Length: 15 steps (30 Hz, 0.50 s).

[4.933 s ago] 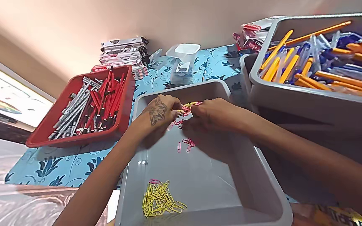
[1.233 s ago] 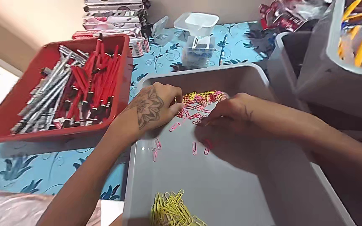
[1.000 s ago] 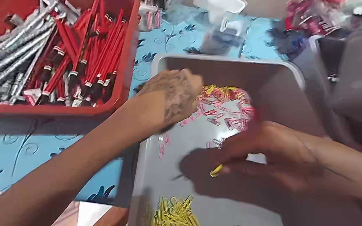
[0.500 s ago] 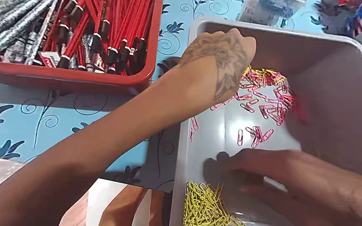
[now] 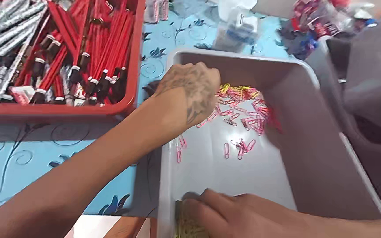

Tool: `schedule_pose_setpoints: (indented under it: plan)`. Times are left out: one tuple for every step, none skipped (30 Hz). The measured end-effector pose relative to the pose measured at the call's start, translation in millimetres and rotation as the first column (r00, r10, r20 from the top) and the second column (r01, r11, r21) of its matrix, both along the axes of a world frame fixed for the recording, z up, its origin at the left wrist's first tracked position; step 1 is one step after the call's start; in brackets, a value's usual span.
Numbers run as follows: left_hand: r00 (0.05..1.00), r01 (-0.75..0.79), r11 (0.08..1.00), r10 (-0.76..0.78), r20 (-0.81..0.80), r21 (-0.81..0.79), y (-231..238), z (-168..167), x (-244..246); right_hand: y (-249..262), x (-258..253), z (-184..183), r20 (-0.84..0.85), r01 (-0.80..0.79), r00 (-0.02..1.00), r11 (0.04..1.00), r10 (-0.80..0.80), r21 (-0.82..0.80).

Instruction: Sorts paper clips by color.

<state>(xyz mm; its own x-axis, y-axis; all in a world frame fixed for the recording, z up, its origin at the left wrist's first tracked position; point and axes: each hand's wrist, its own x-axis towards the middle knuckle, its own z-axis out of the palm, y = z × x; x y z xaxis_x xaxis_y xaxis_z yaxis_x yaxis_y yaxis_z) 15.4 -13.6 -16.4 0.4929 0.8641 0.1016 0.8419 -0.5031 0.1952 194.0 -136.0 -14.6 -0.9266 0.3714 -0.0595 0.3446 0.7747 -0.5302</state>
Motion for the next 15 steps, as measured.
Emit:
schedule_pose_setpoints:
  plan:
    - [1.0, -0.03, 0.999, 0.03, 0.001, -0.019, 0, 2, 2, 1, -4, 3, -0.018, -0.011, 1.0, 0.999, 0.01, -0.041]
    - [0.999, -0.051, 0.998, 0.051, 0.016, -0.035, 1, 3, 2, 3, -6, 7, -0.024, -0.02, 1.0, 0.999, 0.019, -0.051]
    - [0.998, -0.047, 0.999, 0.049, 0.05, -0.025, 3, 2, 0, 7, -6, 12, -0.029, -0.021, 0.999, 1.0, 0.02, -0.021]
    - [0.996, -0.01, 1.0, 0.009, 0.087, 0.011, 6, -3, -7, 13, -3, 17, -0.038, -0.011, 0.999, 0.999, 0.013, 0.051]
    - [0.992, 0.069, 0.991, -0.08, 0.094, 0.116, 13, -15, -20, 23, 1, 23, -0.04, 0.007, 0.999, 0.989, -0.001, 0.147]
    - [0.978, 0.168, 0.969, -0.187, 0.093, 0.182, 16, -27, -34, 36, 7, 27, -0.03, 0.044, 0.999, 0.964, -0.038, 0.264]
    - [0.943, 0.28, 0.922, -0.317, 0.104, 0.268, 17, -43, -48, 52, 14, 31, -0.007, 0.093, 0.995, 0.929, -0.097, 0.359]
    - [0.899, 0.328, 0.788, -0.429, 0.084, 0.521, 29, -74, -54, 72, 21, 35, 0.024, 0.139, 0.986, 0.899, -0.164, 0.416]
    - [0.948, 0.308, 0.886, -0.316, -0.036, 0.347, 16, -56, -46, 92, 25, 37, 0.035, 0.192, 0.972, 0.873, -0.232, 0.448]
    - [0.974, 0.201, 0.971, -0.184, -0.134, 0.132, 2, -30, -29, 112, 28, 37, 0.056, 0.233, 0.956, 0.859, -0.289, 0.455]
    - [0.978, 0.097, 0.995, -0.089, -0.187, 0.03, -4, -15, -14, 130, 30, 35, 0.07, 0.258, 0.944, 0.855, -0.322, 0.45]
    - [0.978, 0.022, 0.999, -0.031, -0.204, -0.043, -7, -3, -5, 146, 30, 30, 0.085, 0.271, 0.937, 0.86, -0.339, 0.433]
    - [0.985, 0.005, 0.999, -0.014, -0.173, -0.05, -8, 1, -2, 157, 27, 25, 0.108, 0.274, 0.931, 0.864, -0.348, 0.422]
    - [0.987, 0.013, 0.999, -0.019, -0.157, -0.042, -8, 0, -2, 165, 24, 20, 0.142, 0.262, 0.925, 0.864, -0.351, 0.429]
    - [0.989, 0.028, 0.999, -0.033, -0.146, -0.039, -7, -1, -3, 169, 21, 14, 0.171, 0.239, 0.923, 0.861, -0.346, 0.45]
